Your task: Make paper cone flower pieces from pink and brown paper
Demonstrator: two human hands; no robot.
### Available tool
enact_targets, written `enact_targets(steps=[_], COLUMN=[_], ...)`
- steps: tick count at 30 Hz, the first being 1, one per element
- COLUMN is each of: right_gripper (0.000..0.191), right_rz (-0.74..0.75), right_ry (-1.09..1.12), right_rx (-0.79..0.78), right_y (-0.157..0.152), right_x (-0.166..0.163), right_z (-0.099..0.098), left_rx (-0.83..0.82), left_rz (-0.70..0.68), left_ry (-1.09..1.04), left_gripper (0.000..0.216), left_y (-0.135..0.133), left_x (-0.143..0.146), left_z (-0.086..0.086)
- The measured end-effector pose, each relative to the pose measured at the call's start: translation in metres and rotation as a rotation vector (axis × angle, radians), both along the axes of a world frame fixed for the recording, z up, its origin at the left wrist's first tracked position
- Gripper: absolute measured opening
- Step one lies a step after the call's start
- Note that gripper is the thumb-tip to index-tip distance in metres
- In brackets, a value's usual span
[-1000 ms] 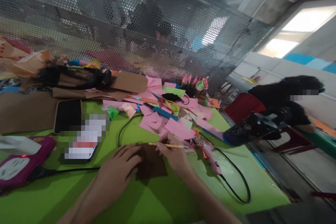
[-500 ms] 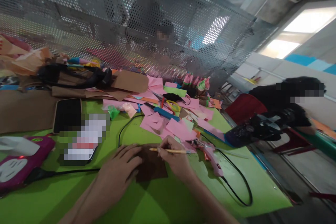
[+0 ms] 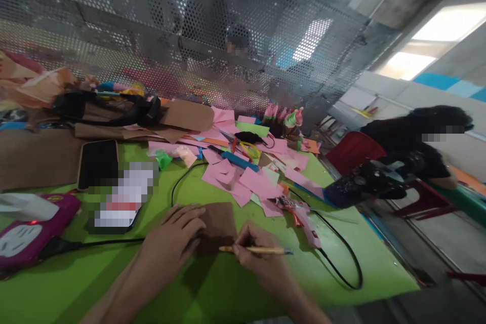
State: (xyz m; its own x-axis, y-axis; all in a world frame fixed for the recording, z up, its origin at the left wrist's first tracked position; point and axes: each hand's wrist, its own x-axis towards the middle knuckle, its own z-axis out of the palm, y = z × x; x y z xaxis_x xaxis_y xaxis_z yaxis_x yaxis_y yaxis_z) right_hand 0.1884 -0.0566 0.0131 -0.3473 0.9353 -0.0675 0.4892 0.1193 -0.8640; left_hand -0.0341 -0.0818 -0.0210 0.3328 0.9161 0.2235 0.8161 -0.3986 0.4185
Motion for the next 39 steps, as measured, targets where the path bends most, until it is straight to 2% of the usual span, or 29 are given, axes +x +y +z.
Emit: enact_targets(steps=[6,10,14,19,31,35,39], right_gripper=[0.008,0.008,0.008,0.010,0.008,0.008,0.008], right_rz=[0.020,-0.035,-0.068,-0.069,-0.023,-0.004,0.014], right_ry=[0.104,0.178,0.175,0.181,0.041,0.029,0.027], right_rx=[-0.057,-0.031,0.077,0.097,0.127,0.093,0.030], right_y=[-0.001,0.016,0.039,0.053,0.048,0.036,0.017], right_x=[0.002,-0.009,-0.025,-0.032,-0.026,-0.019,-0.013], right_z=[0.007,0.010,0.002,-0.009,-0.008,-0.006,-0.001], left_rx=[0.031,0.046,0.039,0.045,-0.015,0.003,0.023], left_rz=[-0.015,0.001,0.017,0.000,0.001,-0.012,-0.001], left_ry=[0.044,0.058,0.072,0.061,0.066,0.057,0.044], left_gripper=[0.025,0.037,0.031,0.024,0.027,0.033,0.025], left_y=[-0.001,-0.003,-0.004,-0.002,-0.001,-0.001,-0.001], left_x=[-0.002,-0.001,0.000,0.000,-0.001,-0.002,-0.004], left_z=[-0.002,-0.001,0.003,0.002,0.005,0.004,0.002])
